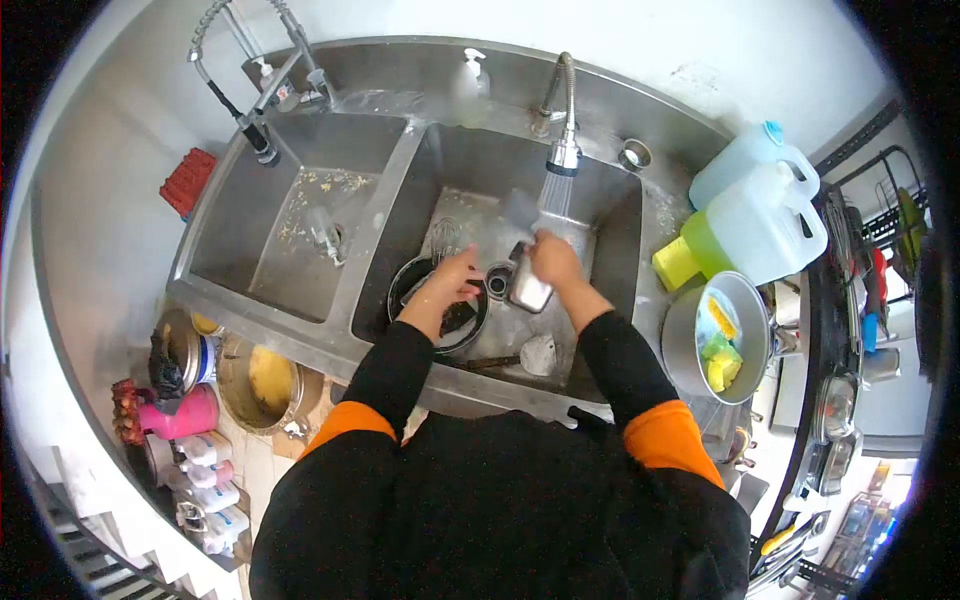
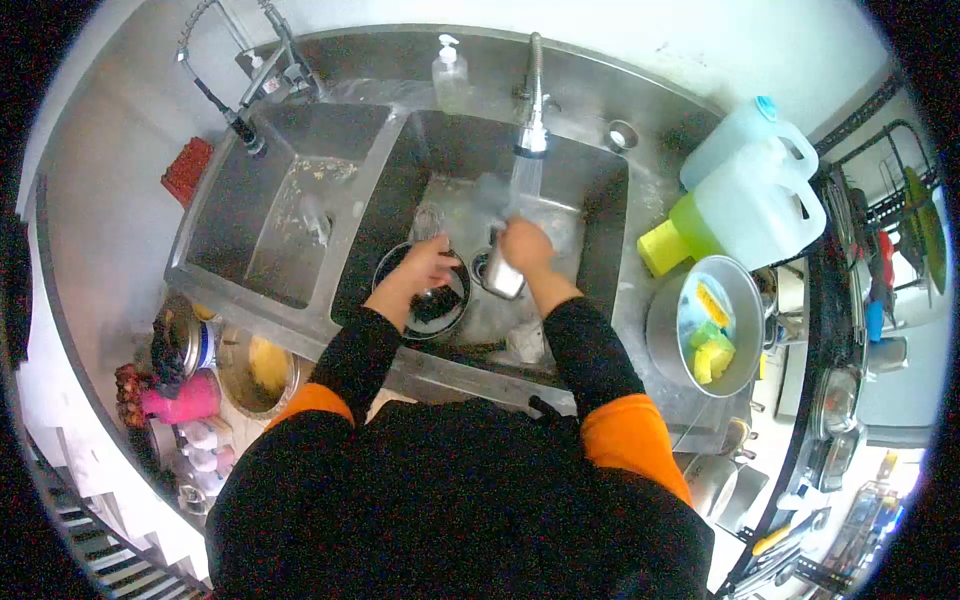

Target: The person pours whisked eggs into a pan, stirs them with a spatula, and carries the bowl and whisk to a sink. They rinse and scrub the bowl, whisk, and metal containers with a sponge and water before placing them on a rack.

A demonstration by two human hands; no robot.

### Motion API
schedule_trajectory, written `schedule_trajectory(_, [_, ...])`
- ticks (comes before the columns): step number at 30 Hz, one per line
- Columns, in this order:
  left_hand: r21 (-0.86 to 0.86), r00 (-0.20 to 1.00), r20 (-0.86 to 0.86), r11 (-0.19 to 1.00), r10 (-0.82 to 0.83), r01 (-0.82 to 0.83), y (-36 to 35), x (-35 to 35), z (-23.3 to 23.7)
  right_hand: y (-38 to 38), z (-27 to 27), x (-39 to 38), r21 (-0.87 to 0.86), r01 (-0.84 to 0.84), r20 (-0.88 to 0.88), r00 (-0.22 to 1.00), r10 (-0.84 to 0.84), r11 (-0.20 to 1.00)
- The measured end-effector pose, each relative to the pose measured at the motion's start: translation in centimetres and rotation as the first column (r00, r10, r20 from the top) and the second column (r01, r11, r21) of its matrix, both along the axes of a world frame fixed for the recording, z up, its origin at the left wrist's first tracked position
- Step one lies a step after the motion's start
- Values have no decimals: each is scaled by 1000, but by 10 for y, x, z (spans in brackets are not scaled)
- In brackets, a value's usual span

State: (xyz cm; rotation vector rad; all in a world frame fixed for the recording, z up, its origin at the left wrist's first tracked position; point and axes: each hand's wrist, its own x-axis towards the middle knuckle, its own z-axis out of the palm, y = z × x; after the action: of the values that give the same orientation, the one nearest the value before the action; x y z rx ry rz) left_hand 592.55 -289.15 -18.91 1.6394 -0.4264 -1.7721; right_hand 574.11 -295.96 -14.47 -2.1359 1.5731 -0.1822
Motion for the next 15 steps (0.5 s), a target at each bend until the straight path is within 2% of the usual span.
schedule_trajectory(2, [-94, 985, 165, 995, 59, -43, 13, 23, -4, -24, -21, 6, -90, 11, -51, 999, -15, 996])
schedule_trajectory(3, [-76, 983, 178, 997, 36, -23, 20, 33, -6, -35, -29, 10, -138, 15, -75, 997, -26, 990])
schedule_trajectory(6, [-26, 978, 205, 999, -31, 37, 34, 49, -13, -42, 6, 26, -135, 50, -56, 997, -58, 990])
schedule_trajectory(8, [-12, 974, 219, 998, -61, 65, 36, 56, -14, -53, -1, 22, -172, 27, -94, 995, -44, 985])
schedule_trajectory(9, [-32, 986, 166, 999, -32, 38, 35, 57, -17, -58, -6, 15, -190, 18, -112, 993, -40, 982])
schedule_trajectory(10, [-52, 994, 112, 999, -6, 12, 32, 55, -22, -63, -16, 4, -105, 85, 88, 993, -76, 991])
schedule_trajectory(12, [-91, 998, 67, 996, 17, -11, 17, 47, -29, -67, -38, -24, 88, 168, 455, 870, -189, 982])
schedule_trajectory(14, [-112, 997, 81, 994, 17, -7, 5, 29, -37, -53, -32, -38, 312, 240, 441, 820, -364, 919])
schedule_trajectory(15, [-70, 996, 87, 997, -18, 24, -1, 17, -41, -44, -29, -43, 420, 270, 418, 790, -449, 866])
